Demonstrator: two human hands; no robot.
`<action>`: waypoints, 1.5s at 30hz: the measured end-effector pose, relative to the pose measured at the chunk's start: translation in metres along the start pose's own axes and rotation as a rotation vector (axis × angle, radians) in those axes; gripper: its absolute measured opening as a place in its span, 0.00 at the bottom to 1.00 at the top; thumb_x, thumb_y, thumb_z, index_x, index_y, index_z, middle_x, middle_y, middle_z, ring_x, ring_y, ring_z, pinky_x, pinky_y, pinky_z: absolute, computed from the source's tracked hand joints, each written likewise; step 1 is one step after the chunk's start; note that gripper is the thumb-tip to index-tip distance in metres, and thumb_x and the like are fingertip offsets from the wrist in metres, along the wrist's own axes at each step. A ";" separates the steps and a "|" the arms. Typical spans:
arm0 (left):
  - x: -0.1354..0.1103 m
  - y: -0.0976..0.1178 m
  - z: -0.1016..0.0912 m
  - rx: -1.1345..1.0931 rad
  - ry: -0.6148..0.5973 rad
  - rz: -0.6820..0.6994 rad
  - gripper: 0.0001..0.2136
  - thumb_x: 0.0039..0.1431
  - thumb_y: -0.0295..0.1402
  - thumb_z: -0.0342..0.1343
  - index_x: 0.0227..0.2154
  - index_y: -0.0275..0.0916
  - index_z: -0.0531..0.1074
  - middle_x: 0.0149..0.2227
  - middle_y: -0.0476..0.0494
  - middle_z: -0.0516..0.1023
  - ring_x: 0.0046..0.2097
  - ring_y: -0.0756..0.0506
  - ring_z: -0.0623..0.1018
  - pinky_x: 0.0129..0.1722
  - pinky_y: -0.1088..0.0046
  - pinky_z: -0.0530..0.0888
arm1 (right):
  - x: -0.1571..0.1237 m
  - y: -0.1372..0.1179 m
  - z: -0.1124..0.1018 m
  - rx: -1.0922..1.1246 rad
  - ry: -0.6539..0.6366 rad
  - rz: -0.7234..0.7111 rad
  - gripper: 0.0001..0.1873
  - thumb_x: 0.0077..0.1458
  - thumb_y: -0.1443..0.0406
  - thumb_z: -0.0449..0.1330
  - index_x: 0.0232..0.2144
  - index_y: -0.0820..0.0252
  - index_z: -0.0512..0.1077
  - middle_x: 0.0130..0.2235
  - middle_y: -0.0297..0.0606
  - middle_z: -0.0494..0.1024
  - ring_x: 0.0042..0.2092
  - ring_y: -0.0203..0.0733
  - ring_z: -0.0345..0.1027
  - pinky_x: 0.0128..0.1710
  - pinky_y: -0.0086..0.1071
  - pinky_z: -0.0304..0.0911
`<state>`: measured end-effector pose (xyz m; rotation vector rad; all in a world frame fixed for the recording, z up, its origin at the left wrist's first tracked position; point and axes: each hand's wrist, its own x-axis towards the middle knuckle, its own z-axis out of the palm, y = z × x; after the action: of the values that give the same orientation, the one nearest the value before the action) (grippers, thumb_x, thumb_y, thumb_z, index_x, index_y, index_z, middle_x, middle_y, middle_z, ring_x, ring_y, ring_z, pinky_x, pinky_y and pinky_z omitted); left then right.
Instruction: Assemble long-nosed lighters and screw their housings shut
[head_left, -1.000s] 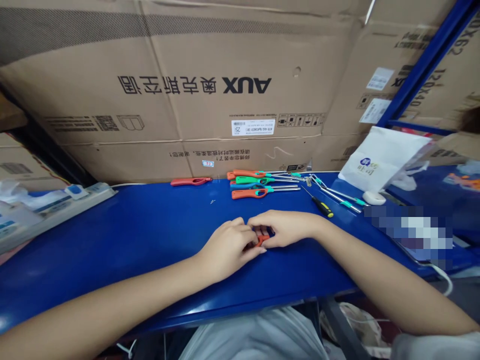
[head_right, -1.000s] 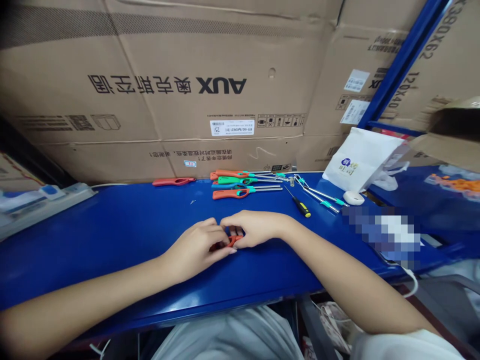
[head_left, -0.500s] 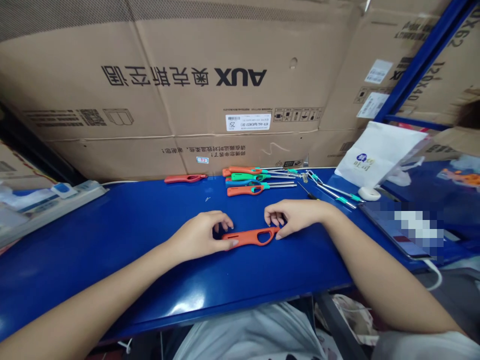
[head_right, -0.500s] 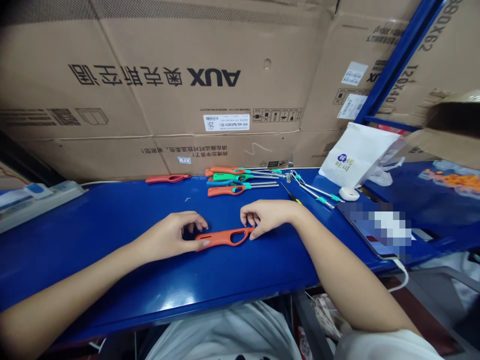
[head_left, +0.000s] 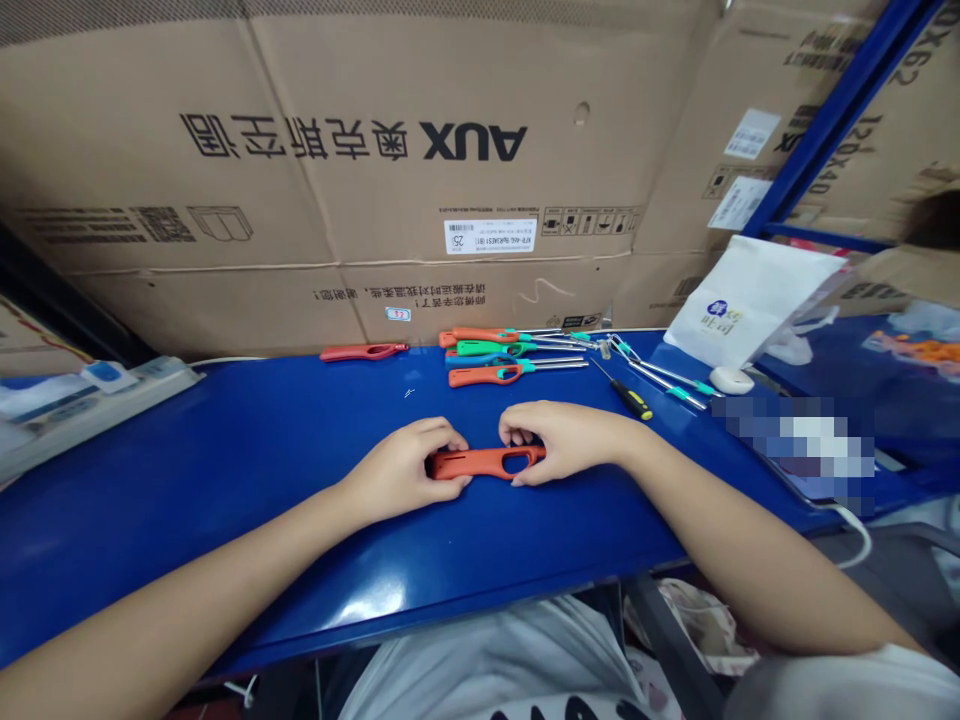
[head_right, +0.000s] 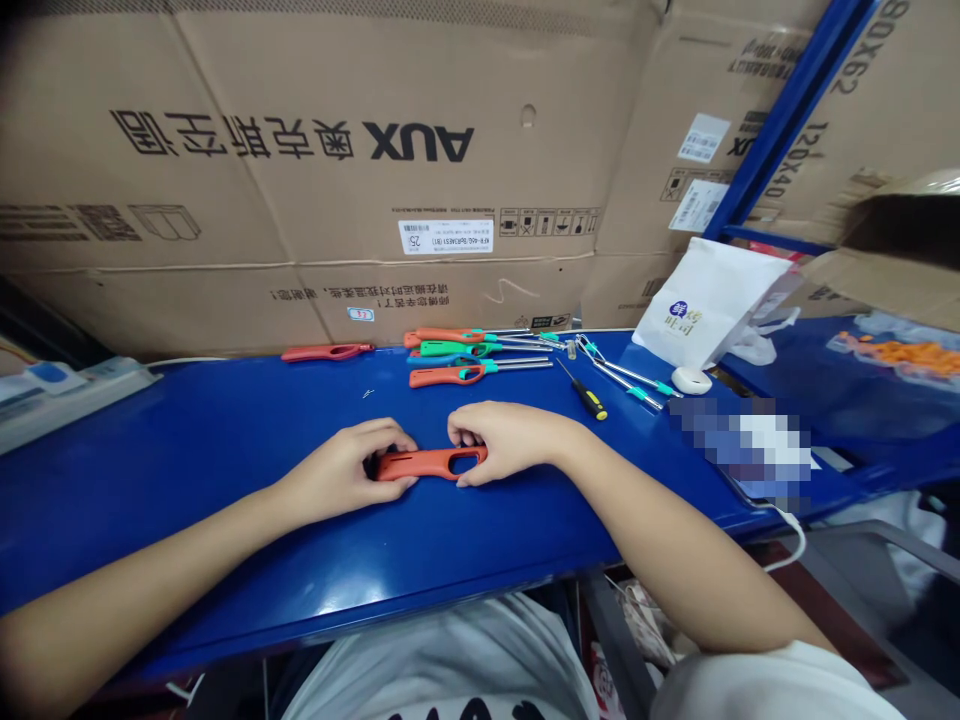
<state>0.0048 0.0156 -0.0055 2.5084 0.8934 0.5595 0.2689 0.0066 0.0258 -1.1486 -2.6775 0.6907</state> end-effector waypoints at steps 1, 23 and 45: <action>0.000 -0.001 0.001 -0.002 0.004 -0.002 0.10 0.53 0.34 0.62 0.40 0.40 0.77 0.38 0.45 0.78 0.38 0.45 0.76 0.37 0.71 0.73 | 0.000 0.000 -0.001 -0.002 0.001 0.008 0.18 0.46 0.60 0.71 0.37 0.58 0.70 0.34 0.33 0.73 0.33 0.37 0.64 0.30 0.29 0.57; -0.001 -0.011 0.006 0.004 0.068 -0.064 0.21 0.57 0.38 0.63 0.53 0.40 0.70 0.46 0.42 0.79 0.41 0.43 0.78 0.41 0.66 0.75 | -0.006 0.015 -0.021 -0.006 0.327 0.033 0.22 0.69 0.54 0.47 0.25 0.59 0.64 0.24 0.31 0.64 0.27 0.35 0.55 0.30 0.30 0.51; 0.002 -0.016 0.009 0.013 0.157 -0.008 0.14 0.66 0.39 0.56 0.50 0.37 0.74 0.41 0.44 0.76 0.34 0.48 0.73 0.37 0.69 0.74 | -0.005 -0.001 -0.011 -0.214 -0.182 0.210 0.26 0.58 0.49 0.60 0.17 0.59 0.65 0.18 0.29 0.65 0.20 0.32 0.52 0.23 0.32 0.43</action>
<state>0.0024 0.0259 -0.0204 2.4980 0.9659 0.7591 0.2751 0.0059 0.0360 -1.5061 -2.8661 0.5733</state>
